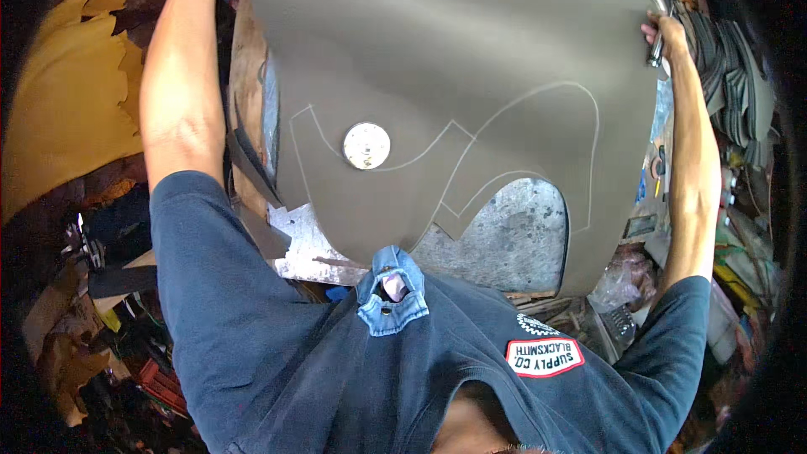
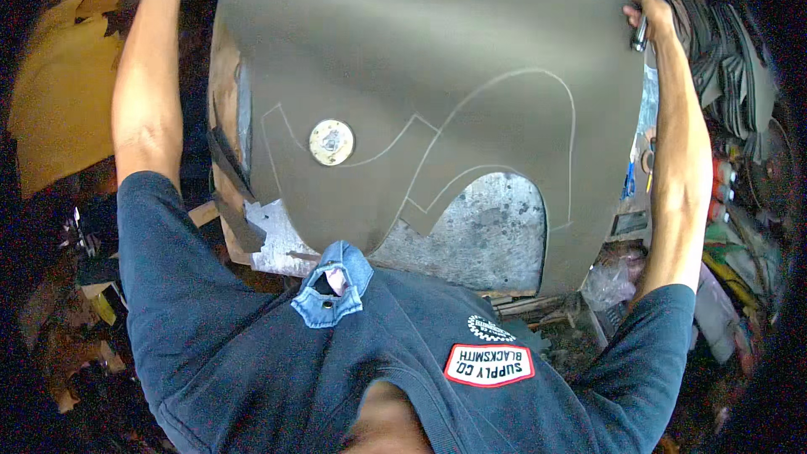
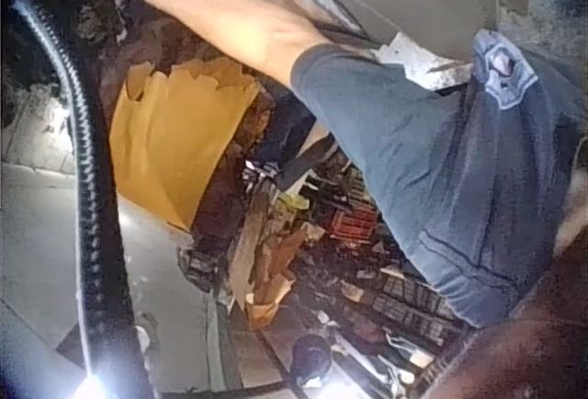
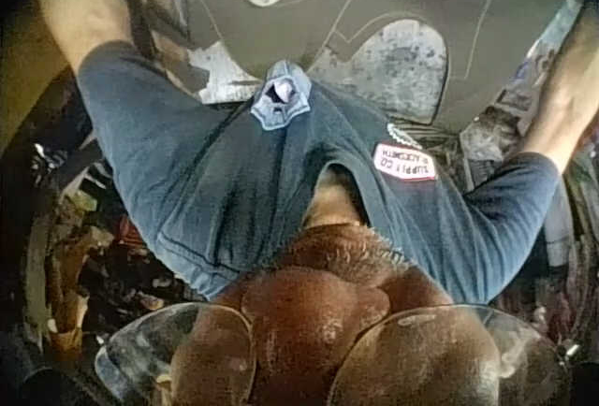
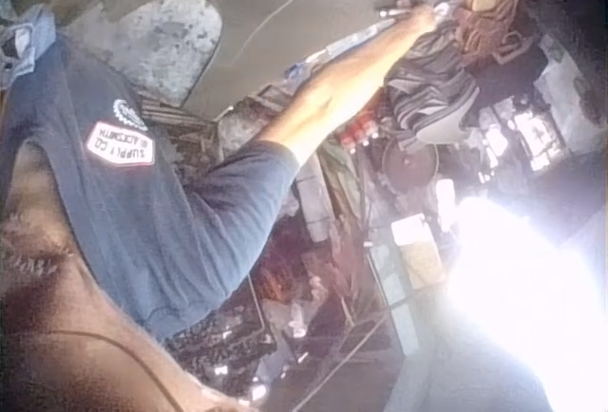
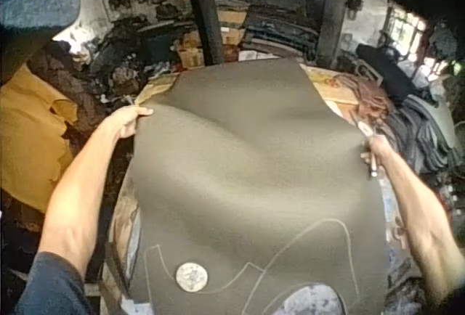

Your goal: Trace and cut out shapes from a large sheet of synthetic material using a pattern template and a utility knife.

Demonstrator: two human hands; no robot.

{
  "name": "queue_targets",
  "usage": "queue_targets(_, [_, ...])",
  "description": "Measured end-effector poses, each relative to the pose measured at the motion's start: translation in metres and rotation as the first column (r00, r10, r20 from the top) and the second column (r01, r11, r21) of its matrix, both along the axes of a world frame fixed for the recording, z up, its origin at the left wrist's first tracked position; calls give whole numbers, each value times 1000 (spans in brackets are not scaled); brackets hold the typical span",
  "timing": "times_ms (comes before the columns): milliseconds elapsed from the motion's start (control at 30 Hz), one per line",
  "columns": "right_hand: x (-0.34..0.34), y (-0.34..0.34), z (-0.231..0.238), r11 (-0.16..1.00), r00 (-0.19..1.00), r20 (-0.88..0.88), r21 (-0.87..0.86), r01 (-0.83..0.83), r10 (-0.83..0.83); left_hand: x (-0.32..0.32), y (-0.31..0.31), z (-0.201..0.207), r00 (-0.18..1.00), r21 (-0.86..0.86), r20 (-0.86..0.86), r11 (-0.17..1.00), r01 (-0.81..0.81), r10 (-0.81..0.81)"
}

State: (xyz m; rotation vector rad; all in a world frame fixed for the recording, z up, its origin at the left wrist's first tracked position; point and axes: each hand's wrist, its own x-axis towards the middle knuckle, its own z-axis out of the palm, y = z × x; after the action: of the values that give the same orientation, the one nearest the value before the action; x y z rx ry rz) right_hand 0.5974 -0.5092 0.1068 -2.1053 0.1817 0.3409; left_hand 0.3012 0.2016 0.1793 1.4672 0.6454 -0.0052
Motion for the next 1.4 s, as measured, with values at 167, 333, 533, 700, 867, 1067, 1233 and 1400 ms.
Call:
queue_targets(167, [9, 3, 38, 991, 995, -77, 112, 75, -67, 15, 0, -3, 952, 585, -296, 802, 120, 73])
queue_targets(333, [10, -6, 41, 980, 992, -79, 163, 111, -100, 50, 6, -45, 944, 621, -299, 780, 81, 140])
queue_targets(533, [3, 8, 13, 955, 976, -86, 208, 213, -199, 60, -26, -111, 916, 434, -4, 826, -361, 402])
queue_targets(700, [16, 6, -16, 918, 956, -105, 269, 293, -275, 51, -28, -139, 831, 164, 56, 816, -555, 553])
queue_targets(867, [-42, 7, -29, 955, 981, 98, 262, 136, -166, 7, -84, -162, 933, 808, 243, 476, -346, 265])
queue_targets(1067, [-221, -18, 27, 900, 986, 60, 419, 119, -158, -101, -344, -95, 784, 914, -170, 201, 351, -597])
queue_targets(1233, [-390, -14, 45, 832, 986, -166, 544, 107, -19, -113, -407, -157, 559, 924, -143, 92, 371, -817])
queue_targets(1400, [-535, -22, 36, 805, 909, -412, 557, 205, 54, -17, -400, -174, 782, 938, -247, 60, 340, -572])
